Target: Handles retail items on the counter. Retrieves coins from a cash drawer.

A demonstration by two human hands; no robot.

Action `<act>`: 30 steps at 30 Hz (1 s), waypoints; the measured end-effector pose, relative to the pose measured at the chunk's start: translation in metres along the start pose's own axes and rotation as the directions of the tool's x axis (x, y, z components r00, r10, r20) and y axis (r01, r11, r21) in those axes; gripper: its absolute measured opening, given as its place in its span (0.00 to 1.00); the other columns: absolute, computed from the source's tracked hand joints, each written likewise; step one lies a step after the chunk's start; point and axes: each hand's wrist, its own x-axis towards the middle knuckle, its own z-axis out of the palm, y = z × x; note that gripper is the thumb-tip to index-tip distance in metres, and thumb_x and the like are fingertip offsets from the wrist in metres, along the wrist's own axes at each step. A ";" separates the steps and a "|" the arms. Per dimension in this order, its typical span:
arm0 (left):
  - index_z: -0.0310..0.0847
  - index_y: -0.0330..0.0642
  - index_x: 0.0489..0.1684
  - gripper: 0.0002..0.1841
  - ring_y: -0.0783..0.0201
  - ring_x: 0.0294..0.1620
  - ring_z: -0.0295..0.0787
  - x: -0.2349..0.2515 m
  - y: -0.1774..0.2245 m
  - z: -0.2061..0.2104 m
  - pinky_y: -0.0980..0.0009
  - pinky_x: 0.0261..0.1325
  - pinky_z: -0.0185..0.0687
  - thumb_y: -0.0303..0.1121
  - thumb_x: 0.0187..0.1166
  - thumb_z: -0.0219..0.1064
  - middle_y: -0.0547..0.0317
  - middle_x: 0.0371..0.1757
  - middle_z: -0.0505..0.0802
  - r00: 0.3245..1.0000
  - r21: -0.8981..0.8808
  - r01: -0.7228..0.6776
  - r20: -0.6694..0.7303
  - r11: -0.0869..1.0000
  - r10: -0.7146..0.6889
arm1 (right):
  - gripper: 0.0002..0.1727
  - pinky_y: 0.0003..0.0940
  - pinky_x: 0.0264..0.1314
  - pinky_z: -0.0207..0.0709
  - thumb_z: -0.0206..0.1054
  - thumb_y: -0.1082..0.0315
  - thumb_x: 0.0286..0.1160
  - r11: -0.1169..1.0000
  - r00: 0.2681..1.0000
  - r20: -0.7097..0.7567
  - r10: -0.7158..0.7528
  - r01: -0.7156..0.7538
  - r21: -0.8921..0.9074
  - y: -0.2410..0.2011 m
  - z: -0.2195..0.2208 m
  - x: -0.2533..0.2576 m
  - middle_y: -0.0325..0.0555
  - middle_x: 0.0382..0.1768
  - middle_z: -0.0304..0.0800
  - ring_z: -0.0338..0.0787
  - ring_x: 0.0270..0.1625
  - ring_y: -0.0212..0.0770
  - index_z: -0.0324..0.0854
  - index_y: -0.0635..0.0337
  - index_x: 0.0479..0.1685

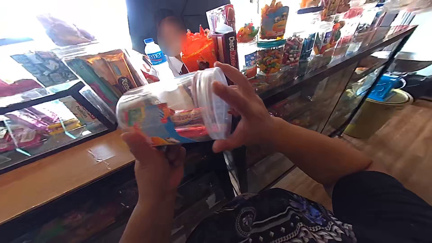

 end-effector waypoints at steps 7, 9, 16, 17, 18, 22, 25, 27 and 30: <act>0.78 0.67 0.60 0.32 0.85 0.19 0.76 0.007 -0.056 0.059 0.86 0.19 0.72 0.77 0.68 0.56 0.83 0.36 0.91 0.950 0.190 -0.309 0.016 0.932 0.312 | 0.52 0.24 0.66 0.82 0.60 0.29 0.77 0.829 0.879 -0.088 0.470 -0.405 0.386 0.011 -0.031 -0.054 0.42 0.81 0.70 0.81 0.71 0.25 0.51 0.54 0.92; 0.71 0.66 0.80 0.34 0.90 0.35 0.82 0.011 -0.066 0.070 0.89 0.30 0.78 0.70 0.78 0.55 0.86 0.64 0.87 0.848 0.354 -0.527 0.166 0.772 0.503 | 0.44 0.23 0.39 0.88 0.61 0.24 0.70 0.346 0.602 0.094 0.793 -0.572 0.743 0.006 -0.045 -0.062 0.26 0.53 0.90 0.91 0.43 0.22 0.65 0.40 0.80; 0.70 0.48 0.85 0.37 0.79 0.75 0.76 0.042 -0.090 0.113 0.74 0.76 0.77 0.65 0.84 0.54 0.62 0.84 0.75 0.693 0.438 -0.721 0.472 0.538 0.545 | 0.40 0.28 0.30 0.90 0.54 0.19 0.69 -0.056 0.359 0.437 0.825 -0.717 0.695 0.043 -0.145 -0.065 0.35 0.39 0.95 0.94 0.32 0.31 0.81 0.43 0.58; 0.70 0.43 0.85 0.39 0.81 0.68 0.80 0.042 -0.095 0.119 0.78 0.68 0.79 0.65 0.86 0.51 0.54 0.85 0.73 0.714 0.496 -0.700 0.483 0.514 0.506 | 0.36 0.30 0.38 0.92 0.53 0.23 0.75 0.045 0.378 0.337 0.862 -0.721 0.692 0.051 -0.160 -0.062 0.33 0.43 0.95 0.95 0.40 0.31 0.79 0.42 0.62; 0.72 0.41 0.83 0.39 0.85 0.52 0.81 0.042 -0.101 0.124 0.85 0.52 0.78 0.64 0.88 0.47 0.48 0.86 0.72 0.731 0.548 -0.682 0.486 0.485 0.478 | 0.33 0.34 0.44 0.93 0.50 0.28 0.82 0.192 0.413 0.186 0.891 -0.716 0.671 0.062 -0.175 -0.057 0.35 0.47 0.95 0.95 0.45 0.33 0.75 0.45 0.65; 0.84 0.34 0.69 0.32 0.73 0.59 0.90 0.048 -0.116 0.116 0.75 0.58 0.85 0.54 0.93 0.47 0.44 0.74 0.86 0.734 0.621 -0.671 0.481 0.405 0.479 | 0.44 0.35 0.60 0.85 0.65 0.44 0.77 0.690 0.643 -0.437 0.629 -0.721 -0.068 0.137 -0.250 -0.033 0.52 0.68 0.79 0.86 0.61 0.36 0.59 0.68 0.82; 0.88 0.26 0.52 0.26 0.61 0.59 0.93 0.068 -0.128 0.097 0.65 0.68 0.84 0.44 0.94 0.52 0.39 0.52 0.95 0.668 0.633 -0.715 0.490 0.298 0.561 | 0.51 0.51 0.72 0.78 0.75 0.41 0.66 0.563 0.749 -0.432 0.502 -0.662 -0.494 0.192 -0.276 -0.016 0.71 0.74 0.76 0.84 0.71 0.56 0.63 0.73 0.81; 0.89 0.25 0.47 0.25 0.63 0.51 0.94 0.077 -0.135 0.087 0.68 0.61 0.86 0.41 0.93 0.52 0.40 0.45 0.95 0.696 0.688 -0.673 0.464 0.272 0.548 | 0.50 0.55 0.74 0.75 0.76 0.40 0.64 0.461 0.747 -0.389 0.539 -0.648 -0.606 0.218 -0.280 -0.004 0.73 0.75 0.73 0.80 0.74 0.62 0.68 0.72 0.78; 0.90 0.29 0.48 0.22 0.76 0.35 0.87 0.084 -0.146 0.074 0.77 0.44 0.83 0.38 0.91 0.52 0.54 0.37 0.94 0.840 0.768 -0.484 0.273 0.421 0.468 | 0.51 0.66 0.75 0.70 0.73 0.33 0.65 0.288 0.648 -0.371 0.665 -0.681 -0.673 0.244 -0.292 0.036 0.76 0.73 0.74 0.79 0.74 0.70 0.71 0.67 0.78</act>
